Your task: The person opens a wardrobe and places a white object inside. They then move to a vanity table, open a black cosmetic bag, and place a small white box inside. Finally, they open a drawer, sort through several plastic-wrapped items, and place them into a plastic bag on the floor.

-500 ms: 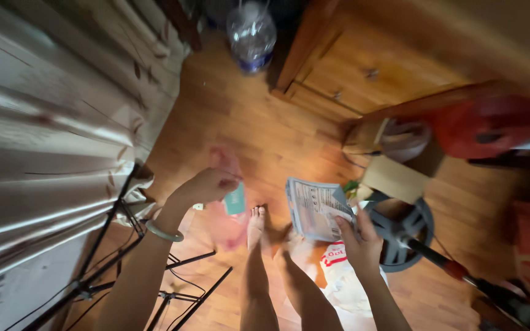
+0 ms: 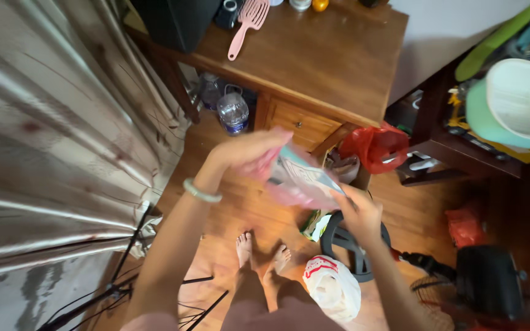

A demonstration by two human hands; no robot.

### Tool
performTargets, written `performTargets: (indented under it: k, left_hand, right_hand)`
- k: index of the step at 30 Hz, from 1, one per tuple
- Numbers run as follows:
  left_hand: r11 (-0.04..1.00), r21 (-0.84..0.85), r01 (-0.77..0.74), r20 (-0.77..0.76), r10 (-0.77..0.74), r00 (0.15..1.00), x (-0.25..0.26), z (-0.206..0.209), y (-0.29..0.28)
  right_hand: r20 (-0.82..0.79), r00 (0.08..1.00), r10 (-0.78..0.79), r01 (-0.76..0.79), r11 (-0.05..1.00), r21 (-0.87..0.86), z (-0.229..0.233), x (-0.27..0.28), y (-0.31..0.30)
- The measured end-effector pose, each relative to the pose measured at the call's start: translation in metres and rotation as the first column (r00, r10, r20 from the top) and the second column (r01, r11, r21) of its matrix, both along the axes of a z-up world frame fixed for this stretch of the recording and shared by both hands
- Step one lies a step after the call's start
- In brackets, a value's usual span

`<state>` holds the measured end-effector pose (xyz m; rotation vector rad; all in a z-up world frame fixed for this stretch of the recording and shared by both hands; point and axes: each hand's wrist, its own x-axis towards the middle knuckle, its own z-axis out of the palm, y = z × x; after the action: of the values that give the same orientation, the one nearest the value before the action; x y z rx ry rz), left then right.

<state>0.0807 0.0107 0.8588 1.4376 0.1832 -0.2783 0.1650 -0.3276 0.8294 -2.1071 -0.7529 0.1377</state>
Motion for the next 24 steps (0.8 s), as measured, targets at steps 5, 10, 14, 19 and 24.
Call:
performTargets:
  k: [5,10,14,19,24]
  left_hand:
    - [0.99,-0.094,0.106,0.229,-0.082,0.97,0.034,0.08,-0.028]
    - [0.931,-0.361,0.055,0.066,-0.034,0.997,0.047,0.15,-0.058]
    - [0.964,-0.26,0.049,0.06,-0.034,0.998,0.048,0.195,-0.055]
    - [0.966,-0.243,0.085,0.108,-0.06,0.992,0.034,0.212,-0.04]
    - [0.963,-0.259,0.079,0.085,-0.058,0.995,0.037,0.209,-0.033]
  right_hand:
    - [0.159,0.954,0.255,-0.245,0.966,-0.08,0.057,0.027,0.027]
    - [0.264,0.773,0.577,-0.412,0.773,-0.482,0.034,0.041,0.089]
    - [0.15,0.748,0.647,-0.45,0.66,-0.601,0.03,0.048,0.093]
    - [0.077,0.823,0.563,-0.514,0.796,-0.319,0.116,0.061,0.05]
    - [0.076,0.865,0.496,-0.426,0.807,-0.409,0.155,0.037,0.059]
